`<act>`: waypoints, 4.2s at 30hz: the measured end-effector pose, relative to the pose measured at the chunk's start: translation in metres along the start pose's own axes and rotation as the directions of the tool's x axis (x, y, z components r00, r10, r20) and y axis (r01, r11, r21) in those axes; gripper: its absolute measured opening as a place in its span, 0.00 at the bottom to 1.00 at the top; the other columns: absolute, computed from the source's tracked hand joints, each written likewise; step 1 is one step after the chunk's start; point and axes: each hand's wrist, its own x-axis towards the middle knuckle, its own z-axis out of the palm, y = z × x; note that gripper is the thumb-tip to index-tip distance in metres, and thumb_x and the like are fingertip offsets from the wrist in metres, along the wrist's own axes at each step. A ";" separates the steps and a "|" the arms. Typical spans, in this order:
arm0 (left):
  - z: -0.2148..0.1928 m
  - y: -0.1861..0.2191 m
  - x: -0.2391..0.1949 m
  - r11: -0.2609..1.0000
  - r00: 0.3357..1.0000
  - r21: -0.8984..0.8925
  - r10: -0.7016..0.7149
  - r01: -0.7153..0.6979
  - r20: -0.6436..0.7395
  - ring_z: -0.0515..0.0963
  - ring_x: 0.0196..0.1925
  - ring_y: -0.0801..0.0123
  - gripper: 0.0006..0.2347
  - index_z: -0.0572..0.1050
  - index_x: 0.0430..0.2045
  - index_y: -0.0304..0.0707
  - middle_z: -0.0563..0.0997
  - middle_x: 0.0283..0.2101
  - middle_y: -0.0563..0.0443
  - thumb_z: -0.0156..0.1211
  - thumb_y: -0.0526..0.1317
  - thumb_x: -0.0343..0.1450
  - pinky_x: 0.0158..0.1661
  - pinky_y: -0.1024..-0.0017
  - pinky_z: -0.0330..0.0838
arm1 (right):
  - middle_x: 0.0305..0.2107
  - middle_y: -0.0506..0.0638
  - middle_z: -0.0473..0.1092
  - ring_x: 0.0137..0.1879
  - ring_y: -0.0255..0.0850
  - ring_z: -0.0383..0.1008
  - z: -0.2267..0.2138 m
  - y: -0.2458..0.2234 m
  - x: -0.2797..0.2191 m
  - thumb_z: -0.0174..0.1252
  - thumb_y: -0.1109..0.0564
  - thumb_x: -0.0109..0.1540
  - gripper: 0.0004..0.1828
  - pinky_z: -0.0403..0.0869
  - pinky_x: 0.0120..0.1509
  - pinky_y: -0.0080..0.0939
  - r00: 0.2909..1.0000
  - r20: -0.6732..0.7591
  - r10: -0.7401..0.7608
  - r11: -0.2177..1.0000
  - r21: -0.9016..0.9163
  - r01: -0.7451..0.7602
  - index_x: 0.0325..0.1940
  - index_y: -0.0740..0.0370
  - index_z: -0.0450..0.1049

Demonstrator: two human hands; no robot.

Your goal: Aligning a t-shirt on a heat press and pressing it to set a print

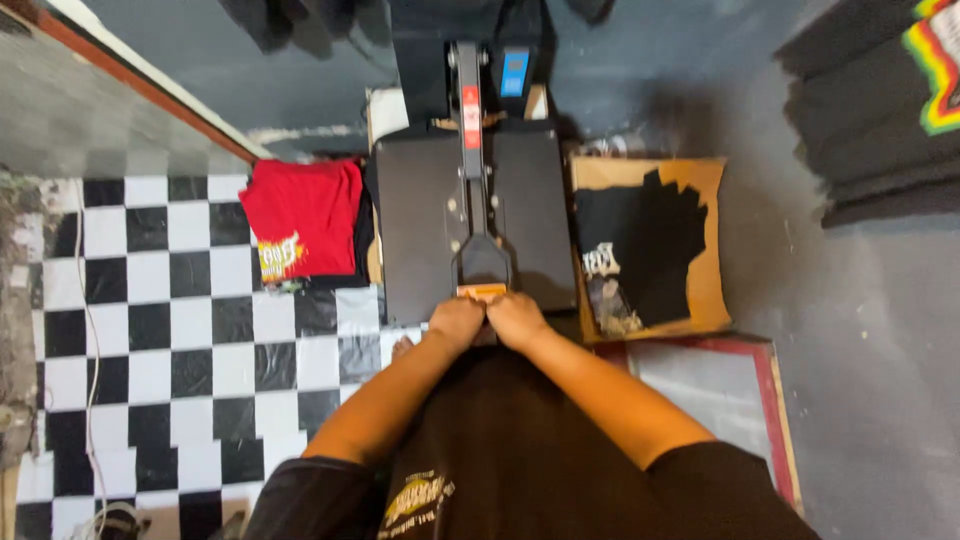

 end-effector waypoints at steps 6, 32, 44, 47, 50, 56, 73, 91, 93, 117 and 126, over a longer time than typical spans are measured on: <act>-0.007 0.001 -0.006 0.997 0.995 0.065 0.042 -0.036 -0.090 0.87 0.37 0.56 0.12 0.82 0.34 0.37 0.84 0.33 0.48 0.45 0.30 0.71 0.35 0.59 0.82 | 0.24 0.47 0.77 0.34 0.47 0.80 -0.006 -0.002 -0.001 0.52 0.57 0.58 0.12 0.77 0.36 0.47 1.000 -0.021 -0.001 1.000 -0.026 0.001 0.29 0.54 0.82; 0.005 -0.022 -0.014 0.995 0.986 0.044 0.100 -0.094 -0.133 0.85 0.45 0.58 0.10 0.78 0.43 0.43 0.84 0.40 0.48 0.58 0.42 0.71 0.62 0.58 0.64 | 0.30 0.47 0.77 0.44 0.48 0.79 0.007 0.004 -0.003 0.62 0.49 0.55 0.10 0.77 0.44 0.46 0.997 0.077 0.011 0.997 0.072 -0.016 0.38 0.51 0.81; 0.002 -0.026 -0.021 0.991 0.983 0.002 0.131 -0.132 -0.132 0.85 0.49 0.57 0.20 0.77 0.46 0.43 0.83 0.43 0.47 0.66 0.52 0.66 0.67 0.59 0.61 | 0.42 0.48 0.75 0.54 0.48 0.75 0.026 0.017 -0.001 0.65 0.44 0.56 0.21 0.75 0.52 0.49 0.978 0.206 -0.021 0.997 0.082 0.004 0.51 0.51 0.76; 0.001 -0.022 -0.022 0.993 0.980 0.027 0.119 -0.117 -0.158 0.85 0.48 0.58 0.19 0.78 0.45 0.44 0.83 0.42 0.48 0.65 0.54 0.66 0.66 0.59 0.62 | 0.44 0.47 0.74 0.56 0.47 0.73 0.026 0.015 -0.003 0.65 0.43 0.57 0.22 0.74 0.54 0.49 0.971 0.237 -0.022 0.998 0.062 0.007 0.53 0.50 0.75; -0.007 -0.015 -0.025 0.995 0.982 0.047 0.095 -0.089 -0.163 0.84 0.47 0.58 0.15 0.79 0.43 0.44 0.83 0.41 0.48 0.62 0.50 0.68 0.65 0.59 0.62 | 0.43 0.46 0.74 0.56 0.46 0.73 0.021 0.013 -0.003 0.64 0.42 0.58 0.22 0.74 0.54 0.49 0.971 0.238 -0.023 0.998 0.060 0.009 0.53 0.50 0.75; -0.031 -0.010 -0.028 0.992 0.992 0.104 0.082 -0.072 -0.095 0.84 0.49 0.58 0.11 0.80 0.44 0.46 0.83 0.43 0.48 0.58 0.45 0.71 0.65 0.58 0.60 | 0.43 0.48 0.74 0.55 0.47 0.73 0.015 0.013 -0.001 0.64 0.44 0.58 0.21 0.73 0.53 0.51 0.975 0.223 -0.014 0.997 0.072 -0.002 0.52 0.52 0.76; -0.104 -0.013 -0.080 0.954 0.912 -0.024 0.277 -0.298 -0.303 0.82 0.44 0.55 0.18 0.72 0.41 0.41 0.82 0.37 0.44 0.63 0.54 0.67 0.63 0.56 0.60 | 0.44 0.52 0.75 0.57 0.50 0.72 -0.128 -0.002 -0.037 0.63 0.49 0.59 0.20 0.68 0.61 0.52 0.991 0.131 -0.034 0.945 0.327 -0.011 0.53 0.56 0.74; -0.312 0.007 -0.110 0.929 0.375 -0.021 0.128 -0.368 -0.918 0.76 0.44 0.56 0.14 0.79 0.48 0.43 0.74 0.39 0.51 0.64 0.45 0.71 0.45 0.61 0.70 | 0.43 0.50 0.71 0.54 0.51 0.72 -0.300 0.011 0.007 0.62 0.53 0.65 0.17 0.70 0.63 0.52 0.695 -0.719 0.012 0.891 0.324 0.319 0.58 0.56 0.78; -0.340 0.003 -0.089 0.883 0.257 -0.117 0.005 -0.455 -0.967 0.77 0.45 0.55 0.16 0.77 0.46 0.38 0.77 0.41 0.49 0.69 0.45 0.69 0.50 0.63 0.70 | 0.45 0.52 0.72 0.53 0.50 0.73 -0.326 0.020 0.033 0.64 0.55 0.64 0.16 0.72 0.61 0.49 0.554 -0.827 0.090 0.845 0.358 0.397 0.55 0.62 0.76; -0.411 -0.010 -0.029 0.892 0.145 -0.243 -0.202 -0.381 -0.969 0.74 0.44 0.53 0.12 0.76 0.43 0.48 0.69 0.42 0.52 0.65 0.49 0.72 0.46 0.59 0.69 | 0.52 0.52 0.75 0.59 0.50 0.74 -0.373 0.029 0.110 0.61 0.56 0.67 0.13 0.72 0.63 0.50 0.339 -0.896 0.287 0.815 0.414 0.405 0.55 0.59 0.75; -0.361 0.006 -0.079 0.845 0.173 -0.251 -0.190 -0.472 -0.966 0.64 0.65 0.31 0.28 0.65 0.64 0.32 0.63 0.63 0.29 0.67 0.35 0.69 0.61 0.46 0.62 | 0.62 0.63 0.66 0.63 0.58 0.71 -0.352 0.011 0.047 0.63 0.63 0.62 0.27 0.75 0.60 0.50 0.442 -0.833 0.333 0.810 0.492 0.317 0.65 0.64 0.69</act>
